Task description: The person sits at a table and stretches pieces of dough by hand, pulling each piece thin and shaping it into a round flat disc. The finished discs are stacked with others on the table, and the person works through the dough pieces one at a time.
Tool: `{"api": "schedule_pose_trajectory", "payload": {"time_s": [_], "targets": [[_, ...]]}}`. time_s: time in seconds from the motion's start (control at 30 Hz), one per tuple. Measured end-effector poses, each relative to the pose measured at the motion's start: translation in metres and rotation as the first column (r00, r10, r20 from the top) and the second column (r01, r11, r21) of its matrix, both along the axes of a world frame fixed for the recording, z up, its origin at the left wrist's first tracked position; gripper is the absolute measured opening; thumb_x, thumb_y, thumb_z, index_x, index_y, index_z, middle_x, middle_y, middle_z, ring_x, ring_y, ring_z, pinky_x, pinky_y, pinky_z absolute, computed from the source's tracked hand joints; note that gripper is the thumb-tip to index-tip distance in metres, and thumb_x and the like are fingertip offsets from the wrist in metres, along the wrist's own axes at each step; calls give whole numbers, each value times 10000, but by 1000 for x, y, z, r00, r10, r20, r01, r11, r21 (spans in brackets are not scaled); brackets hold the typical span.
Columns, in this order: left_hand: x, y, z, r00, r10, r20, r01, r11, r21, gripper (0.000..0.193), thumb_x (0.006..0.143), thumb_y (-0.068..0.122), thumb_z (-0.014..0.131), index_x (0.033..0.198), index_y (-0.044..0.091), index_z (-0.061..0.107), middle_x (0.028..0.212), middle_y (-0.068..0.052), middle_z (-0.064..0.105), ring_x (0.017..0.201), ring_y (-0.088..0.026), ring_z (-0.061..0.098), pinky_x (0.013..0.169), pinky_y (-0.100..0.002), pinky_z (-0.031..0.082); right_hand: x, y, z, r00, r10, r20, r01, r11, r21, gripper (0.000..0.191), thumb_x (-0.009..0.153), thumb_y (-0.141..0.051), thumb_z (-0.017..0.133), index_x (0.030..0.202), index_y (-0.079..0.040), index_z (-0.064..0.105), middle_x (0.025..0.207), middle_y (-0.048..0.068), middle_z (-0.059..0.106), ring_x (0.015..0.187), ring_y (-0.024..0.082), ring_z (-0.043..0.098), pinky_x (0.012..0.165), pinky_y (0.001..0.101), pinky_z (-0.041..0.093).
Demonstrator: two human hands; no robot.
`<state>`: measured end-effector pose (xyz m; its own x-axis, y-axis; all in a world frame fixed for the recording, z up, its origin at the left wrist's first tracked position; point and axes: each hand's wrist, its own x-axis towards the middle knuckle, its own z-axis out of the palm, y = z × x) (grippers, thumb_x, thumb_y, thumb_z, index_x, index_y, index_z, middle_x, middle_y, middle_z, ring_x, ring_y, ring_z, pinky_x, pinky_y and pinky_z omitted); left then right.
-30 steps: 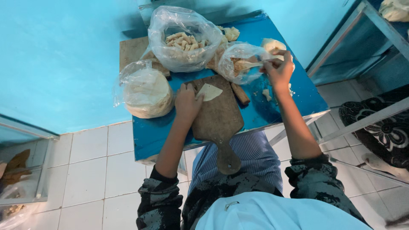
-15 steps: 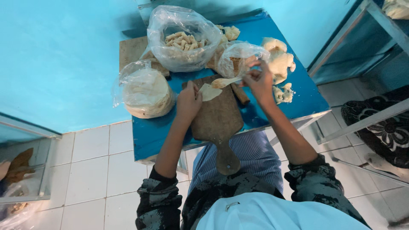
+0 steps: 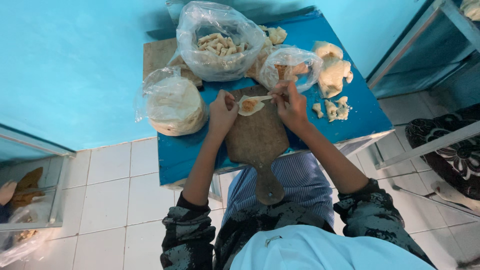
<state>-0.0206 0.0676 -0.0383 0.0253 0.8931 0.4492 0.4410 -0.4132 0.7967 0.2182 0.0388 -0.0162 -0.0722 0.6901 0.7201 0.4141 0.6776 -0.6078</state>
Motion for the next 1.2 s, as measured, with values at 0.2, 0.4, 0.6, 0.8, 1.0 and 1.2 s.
{"api": "schedule_pose_trajectory", "payload": {"time_s": [0.2,0.4,0.6,0.8,1.0,1.2], "targets": [[2,3,-5,1000,-12,0,12,999,32,246,822,64,761,968,23,568,824,-109,690,726,-214,726,673,-342,583,-1,0,0,998,32,-48,-33,999,-25,331,978,154,622,1217,-15,467,1001,136,756,849,171,756,736,289,621],[6,5,-4,999,-17,-33,18,999,42,355,807,140,859,955,22,559,802,-110,672,685,-207,693,635,-336,574,-2,0,2,998,51,-24,-50,998,27,335,976,177,596,1211,-21,464,1009,141,751,858,178,751,751,289,619],[12,6,-1,998,-10,-67,11,1000,15,313,783,85,809,960,35,557,769,-83,689,663,-197,706,628,-325,568,0,-2,2,999,22,-26,-22,1000,-11,314,981,163,608,1197,-18,469,1014,138,758,858,173,753,740,297,617],[11,3,3,999,-21,-49,20,1000,-14,328,791,105,823,959,34,550,772,-88,680,653,-203,699,617,-334,563,4,-2,1,998,-51,42,50,998,31,283,992,128,643,1180,-10,483,1032,141,775,897,191,781,739,308,634],[7,-1,5,999,9,-41,-10,1000,-16,291,770,58,769,953,24,545,834,-110,675,700,-212,703,649,-342,571,7,-3,-2,997,-24,68,17,995,98,278,972,154,637,1168,18,494,1048,172,762,923,225,780,771,314,642],[6,0,0,999,10,-35,-10,1000,-6,268,778,41,741,961,27,546,849,-110,674,705,-222,711,653,-341,579,4,-4,-1,999,19,41,-23,995,102,283,975,176,631,1169,22,495,1061,166,752,971,236,779,815,321,648]]}}
